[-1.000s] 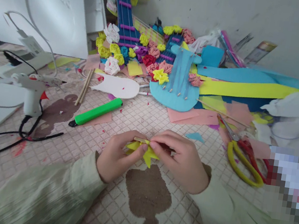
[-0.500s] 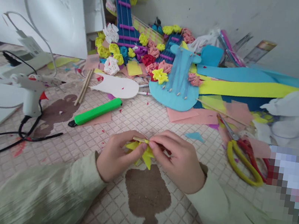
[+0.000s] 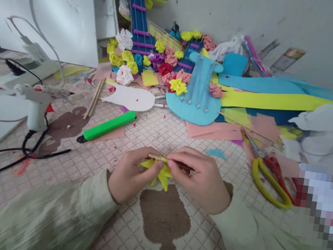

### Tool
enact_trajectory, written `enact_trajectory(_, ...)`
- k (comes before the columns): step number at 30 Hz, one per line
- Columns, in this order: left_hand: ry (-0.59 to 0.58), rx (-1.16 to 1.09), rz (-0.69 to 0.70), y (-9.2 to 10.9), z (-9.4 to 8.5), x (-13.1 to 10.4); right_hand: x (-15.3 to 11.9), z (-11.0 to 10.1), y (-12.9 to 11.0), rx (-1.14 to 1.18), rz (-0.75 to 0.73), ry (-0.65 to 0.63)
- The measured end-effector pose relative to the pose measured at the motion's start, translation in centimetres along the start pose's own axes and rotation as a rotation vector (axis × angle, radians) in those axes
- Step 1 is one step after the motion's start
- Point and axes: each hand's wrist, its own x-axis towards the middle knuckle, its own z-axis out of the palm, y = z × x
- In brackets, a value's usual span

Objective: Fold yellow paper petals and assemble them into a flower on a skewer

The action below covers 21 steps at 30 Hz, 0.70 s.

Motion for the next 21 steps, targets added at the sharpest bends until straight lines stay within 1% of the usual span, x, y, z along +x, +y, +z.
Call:
enact_trajectory(5, -0.037, -0.011, 0.008, 0.2, -0.2, 0.1, 0.0, 0.1, 0.3, -0.017, 0.004, 0.035)
enact_trajectory(8, -0.036, -0.024, 0.022, 0.0, -0.3, 0.2, 0.2, 0.0, 0.4, -0.042, 0.01, 0.053)
enact_trajectory(10, 0.022, -0.044, 0.025, -0.3, -0.4, 0.3, 0.3, -0.2, 0.5, -0.05, 0.015, 0.068)
enact_trajectory(13, 0.215, 0.0, 0.068, -0.3, -1.1, 0.4, 0.4, -0.4, 0.8, -0.035, 0.024, 0.098)
enact_trajectory(15, 0.317, 0.059, 0.083, 0.1, -2.0, 0.1, 0.5, -0.4, 1.0, -0.021, 0.033, 0.116)
enact_trajectory(17, 0.377, 0.127, 0.066, 0.7, -3.4, -0.8, 0.5, -0.5, 1.1, -0.011, 0.042, 0.12)
enact_trajectory(19, 0.428, 0.215, 0.061, 0.9, -5.2, -2.3, 0.5, -0.5, 1.1, -0.002, 0.047, 0.116)
enact_trajectory(21, 0.513, 0.347, 0.033, 0.5, -7.5, -4.2, 0.5, -0.5, 1.0, 0.009, 0.052, 0.113)
